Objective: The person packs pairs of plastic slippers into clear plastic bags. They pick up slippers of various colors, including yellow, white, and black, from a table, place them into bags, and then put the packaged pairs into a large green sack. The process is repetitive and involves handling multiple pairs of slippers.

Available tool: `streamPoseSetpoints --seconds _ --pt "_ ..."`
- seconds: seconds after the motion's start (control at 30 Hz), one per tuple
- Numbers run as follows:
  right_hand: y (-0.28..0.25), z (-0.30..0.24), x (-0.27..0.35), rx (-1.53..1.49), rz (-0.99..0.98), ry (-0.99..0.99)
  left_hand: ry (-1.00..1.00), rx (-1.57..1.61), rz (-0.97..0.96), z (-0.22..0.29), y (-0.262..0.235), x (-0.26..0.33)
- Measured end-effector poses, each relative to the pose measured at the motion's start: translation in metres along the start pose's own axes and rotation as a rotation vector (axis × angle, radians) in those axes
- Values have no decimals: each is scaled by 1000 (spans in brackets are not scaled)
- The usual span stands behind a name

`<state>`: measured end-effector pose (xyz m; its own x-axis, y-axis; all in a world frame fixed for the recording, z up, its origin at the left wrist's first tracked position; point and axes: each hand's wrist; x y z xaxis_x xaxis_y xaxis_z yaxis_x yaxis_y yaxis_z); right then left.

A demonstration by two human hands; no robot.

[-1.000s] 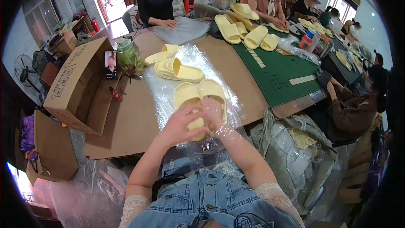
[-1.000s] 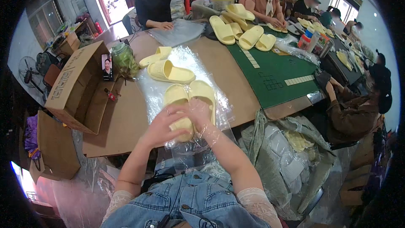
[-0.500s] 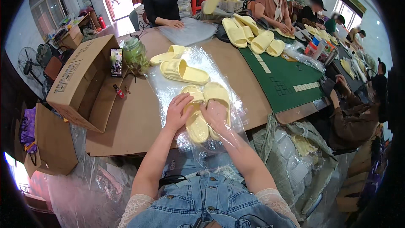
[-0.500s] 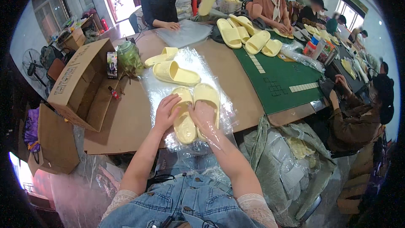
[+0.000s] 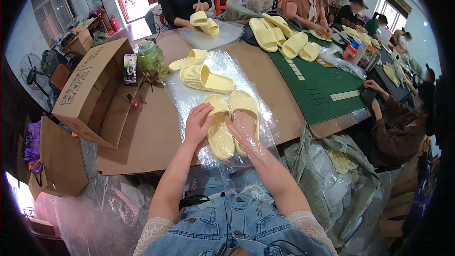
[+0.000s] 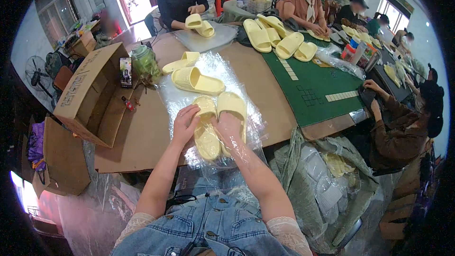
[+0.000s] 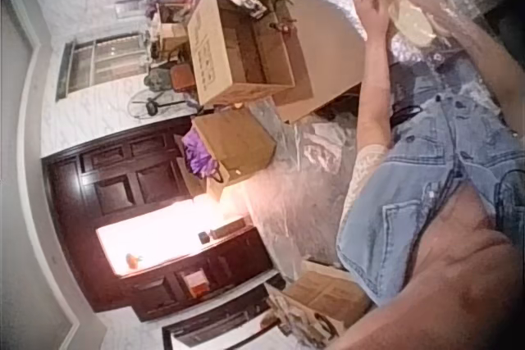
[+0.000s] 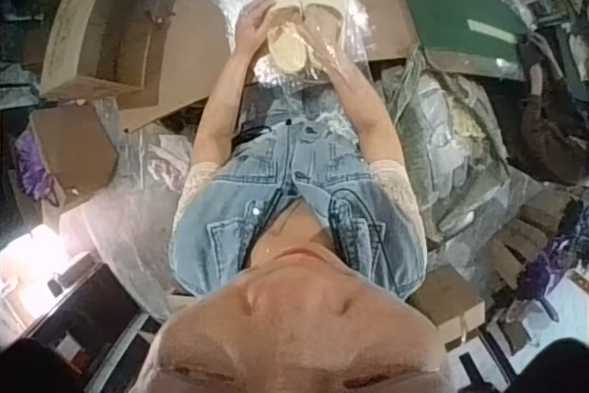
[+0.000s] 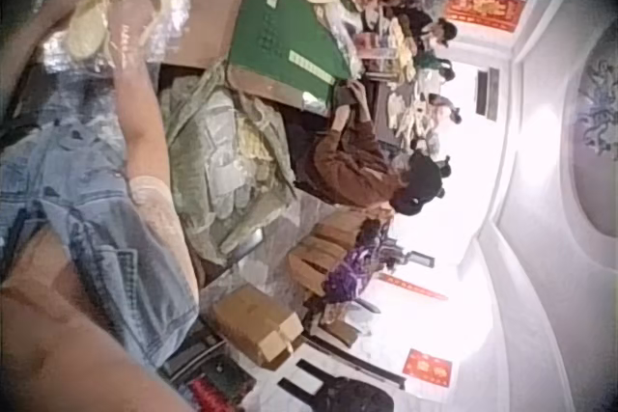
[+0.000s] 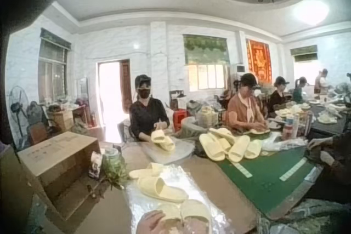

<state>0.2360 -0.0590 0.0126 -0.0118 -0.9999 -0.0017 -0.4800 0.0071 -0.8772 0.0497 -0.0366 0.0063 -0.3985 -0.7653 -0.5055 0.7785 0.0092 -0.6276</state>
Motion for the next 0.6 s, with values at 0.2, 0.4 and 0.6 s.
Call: streamPoseSetpoints --seconds 0.2,0.4,0.6 --pt "5 3 -2 -9 12 4 9 15 8 0 0 0" --pt "2 2 -1 -5 17 -18 5 24 7 1 0 -1" --pt "0 0 1 -1 9 -9 -3 28 6 2 0 0"
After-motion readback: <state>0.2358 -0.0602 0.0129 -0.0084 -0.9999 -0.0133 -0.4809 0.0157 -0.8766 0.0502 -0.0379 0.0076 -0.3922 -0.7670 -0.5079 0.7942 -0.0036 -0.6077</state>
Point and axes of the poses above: each hand's wrist, its own x-axis away from the middle knuckle, its own y-axis out of the palm, z = x × y, and after that the axes turned 14 degrees about -z, right-handed
